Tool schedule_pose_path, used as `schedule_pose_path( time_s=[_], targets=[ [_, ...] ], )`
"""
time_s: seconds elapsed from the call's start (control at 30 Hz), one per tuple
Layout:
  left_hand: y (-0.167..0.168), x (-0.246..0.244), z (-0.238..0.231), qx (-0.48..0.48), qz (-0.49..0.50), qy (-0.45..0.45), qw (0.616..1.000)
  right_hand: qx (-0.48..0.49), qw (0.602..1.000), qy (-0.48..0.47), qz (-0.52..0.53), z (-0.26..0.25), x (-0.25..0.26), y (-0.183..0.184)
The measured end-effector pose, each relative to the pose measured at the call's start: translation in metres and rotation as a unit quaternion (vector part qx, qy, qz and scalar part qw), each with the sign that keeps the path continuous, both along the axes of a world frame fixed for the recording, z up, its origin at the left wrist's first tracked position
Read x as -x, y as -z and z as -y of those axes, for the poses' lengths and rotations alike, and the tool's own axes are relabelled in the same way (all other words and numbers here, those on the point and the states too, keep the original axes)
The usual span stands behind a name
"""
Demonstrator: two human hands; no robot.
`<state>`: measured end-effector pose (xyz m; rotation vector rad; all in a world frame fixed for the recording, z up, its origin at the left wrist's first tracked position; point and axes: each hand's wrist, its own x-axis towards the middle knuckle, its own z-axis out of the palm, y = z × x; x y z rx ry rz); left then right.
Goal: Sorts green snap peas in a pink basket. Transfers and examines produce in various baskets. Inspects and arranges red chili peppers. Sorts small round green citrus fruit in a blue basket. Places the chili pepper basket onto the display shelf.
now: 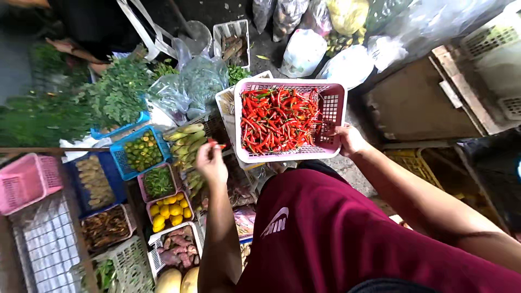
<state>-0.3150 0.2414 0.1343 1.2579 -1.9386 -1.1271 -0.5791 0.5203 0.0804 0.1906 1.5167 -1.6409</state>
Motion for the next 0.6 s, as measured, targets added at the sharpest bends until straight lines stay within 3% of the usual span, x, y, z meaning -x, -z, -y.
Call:
schedule_pose_path(
  time_s=[0.03, 0.07, 0.13, 0.23, 0.33, 0.47, 0.53, 0.6],
  targets=[
    [0.012, 0.003, 0.002, -0.051, 0.099, 0.042, 0.993, 0.002, 1.000, -0.001, 0.001, 0.000, 0.004, 0.000],
    [0.022, 0.010, 0.002, -0.087, 0.135, 0.056, 0.986, 0.006, 1.000, -0.003, 0.000, 0.001, 0.009, -0.001],
    [0.025, 0.026, -0.005, -0.164, 0.028, 0.031, 0.986, 0.013, 1.000, -0.016, -0.008, 0.005, 0.020, -0.003],
    [0.013, 0.050, -0.017, -0.283, -0.139, 0.095, 0.944, 0.002, 0.998, -0.049, -0.024, 0.008, 0.033, -0.004],
    [-0.011, 0.072, -0.024, -0.204, -0.147, 0.050, 0.967, 0.023, 0.997, -0.070, -0.012, 0.024, 0.045, -0.010],
    [-0.071, 0.088, -0.055, 0.001, -0.129, 0.046, 0.991, 0.055, 0.993, -0.096, 0.039, 0.038, 0.066, -0.016],
    [-0.069, 0.102, -0.056, -0.025, -0.129, 0.016, 0.991, 0.031, 0.991, -0.116, 0.053, 0.046, 0.078, -0.008],
    [-0.052, 0.111, -0.043, -0.118, -0.129, -0.035, 0.984, 0.015, 0.987, -0.148, 0.058, 0.053, 0.089, -0.001]
  ],
)
